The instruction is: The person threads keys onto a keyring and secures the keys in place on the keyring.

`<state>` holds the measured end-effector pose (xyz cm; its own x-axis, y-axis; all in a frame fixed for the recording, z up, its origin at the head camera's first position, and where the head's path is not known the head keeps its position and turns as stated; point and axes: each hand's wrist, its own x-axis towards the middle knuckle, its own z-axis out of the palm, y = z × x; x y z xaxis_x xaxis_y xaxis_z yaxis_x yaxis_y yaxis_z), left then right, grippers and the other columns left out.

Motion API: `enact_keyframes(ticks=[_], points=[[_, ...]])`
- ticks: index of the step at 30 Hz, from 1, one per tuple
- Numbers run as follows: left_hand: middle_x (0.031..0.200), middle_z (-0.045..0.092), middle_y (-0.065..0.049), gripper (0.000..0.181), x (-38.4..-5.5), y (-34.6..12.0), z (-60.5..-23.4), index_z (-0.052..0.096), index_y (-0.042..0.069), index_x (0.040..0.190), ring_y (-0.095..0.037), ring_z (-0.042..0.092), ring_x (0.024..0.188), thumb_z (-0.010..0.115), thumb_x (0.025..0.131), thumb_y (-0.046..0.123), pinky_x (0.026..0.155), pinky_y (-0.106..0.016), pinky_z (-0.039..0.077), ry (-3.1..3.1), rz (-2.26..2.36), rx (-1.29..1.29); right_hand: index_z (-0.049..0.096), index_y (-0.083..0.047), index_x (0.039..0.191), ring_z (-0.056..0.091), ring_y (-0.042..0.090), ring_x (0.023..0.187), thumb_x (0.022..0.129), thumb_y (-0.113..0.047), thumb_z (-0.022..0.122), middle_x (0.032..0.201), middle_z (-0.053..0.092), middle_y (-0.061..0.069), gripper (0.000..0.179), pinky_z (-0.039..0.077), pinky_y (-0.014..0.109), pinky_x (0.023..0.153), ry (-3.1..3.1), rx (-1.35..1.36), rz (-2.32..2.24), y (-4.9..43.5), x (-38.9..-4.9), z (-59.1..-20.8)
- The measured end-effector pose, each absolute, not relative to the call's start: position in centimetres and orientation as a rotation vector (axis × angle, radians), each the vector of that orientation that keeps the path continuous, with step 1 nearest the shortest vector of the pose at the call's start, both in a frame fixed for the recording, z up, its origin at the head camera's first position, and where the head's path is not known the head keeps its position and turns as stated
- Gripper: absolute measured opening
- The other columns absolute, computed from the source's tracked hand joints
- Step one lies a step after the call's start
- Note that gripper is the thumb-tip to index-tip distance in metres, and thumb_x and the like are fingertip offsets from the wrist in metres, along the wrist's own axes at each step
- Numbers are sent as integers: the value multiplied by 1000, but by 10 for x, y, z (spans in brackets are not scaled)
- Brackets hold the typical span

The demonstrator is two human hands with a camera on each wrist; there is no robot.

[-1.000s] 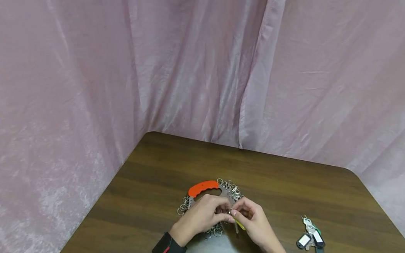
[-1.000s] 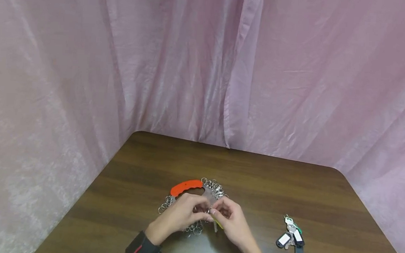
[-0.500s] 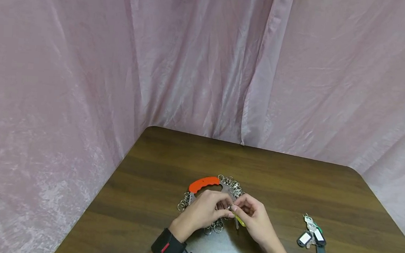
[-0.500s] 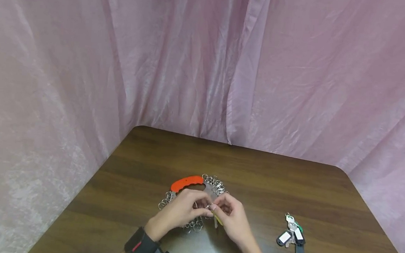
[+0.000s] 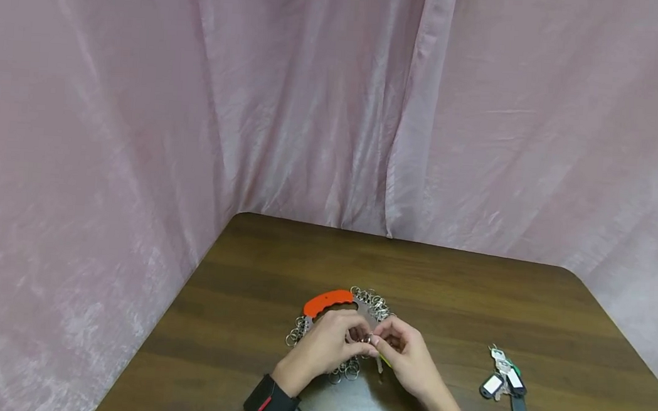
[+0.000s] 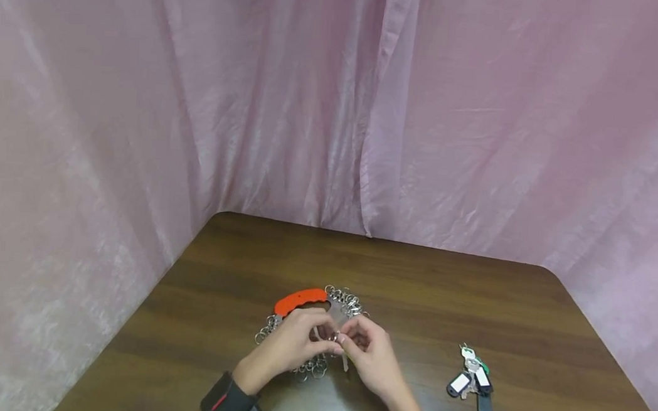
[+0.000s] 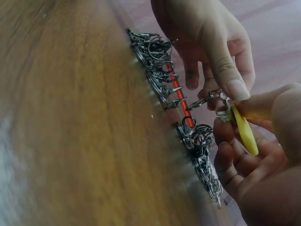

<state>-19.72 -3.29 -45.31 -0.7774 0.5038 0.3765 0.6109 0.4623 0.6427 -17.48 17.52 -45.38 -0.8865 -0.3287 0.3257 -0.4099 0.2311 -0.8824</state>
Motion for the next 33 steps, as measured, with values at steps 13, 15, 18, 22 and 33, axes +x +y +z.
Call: enact_keyframes(ticks=[13, 15, 18, 22, 33], points=[[90, 68, 12, 17, -196, -33, -453, 76, 20, 104, 4, 61, 79, 85, 91, 27, 73, -20, 56, -2536, -1284, -957, 66, -7, 97, 60, 10, 68, 96, 2, 72, 82, 68, 2, 10, 51, 25, 60, -2507, 641, 1653, 174, -179, -449], [90, 68, 12, 17, -197, -33, -454, 75, 21, 103, 4, 61, 79, 84, 91, 30, 73, -19, 55, -2531, -1247, -968, 66, -9, 96, 60, 10, 68, 96, 2, 72, 82, 68, 2, 12, 51, 25, 60, -2512, 630, 1650, 174, -178, -449], [89, 68, 13, 18, -198, -34, -455, 75, 22, 102, 3, 61, 79, 84, 91, 34, 72, -17, 53, -2532, -1197, -993, 67, -8, 96, 61, 11, 69, 96, 1, 72, 82, 69, 2, 11, 52, 25, 61, -2514, 616, 1655, 174, -176, -450], [88, 66, 15, 18, -199, -35, -456, 74, 23, 100, 4, 60, 79, 83, 91, 37, 71, -16, 51, -2542, -1158, -1023, 67, -4, 96, 63, 12, 71, 95, 0, 72, 83, 70, 2, 6, 53, 26, 63, -2522, 630, 1650, 175, -176, -453], [85, 66, 17, 22, -197, -35, -454, 76, 23, 100, 5, 60, 77, 84, 90, 40, 70, -17, 51, -2600, -1216, -980, 69, -9, 98, 63, 11, 70, 96, -3, 74, 83, 70, -1, 7, 52, 27, 63, -2542, 628, 1584, 178, -175, -454]])
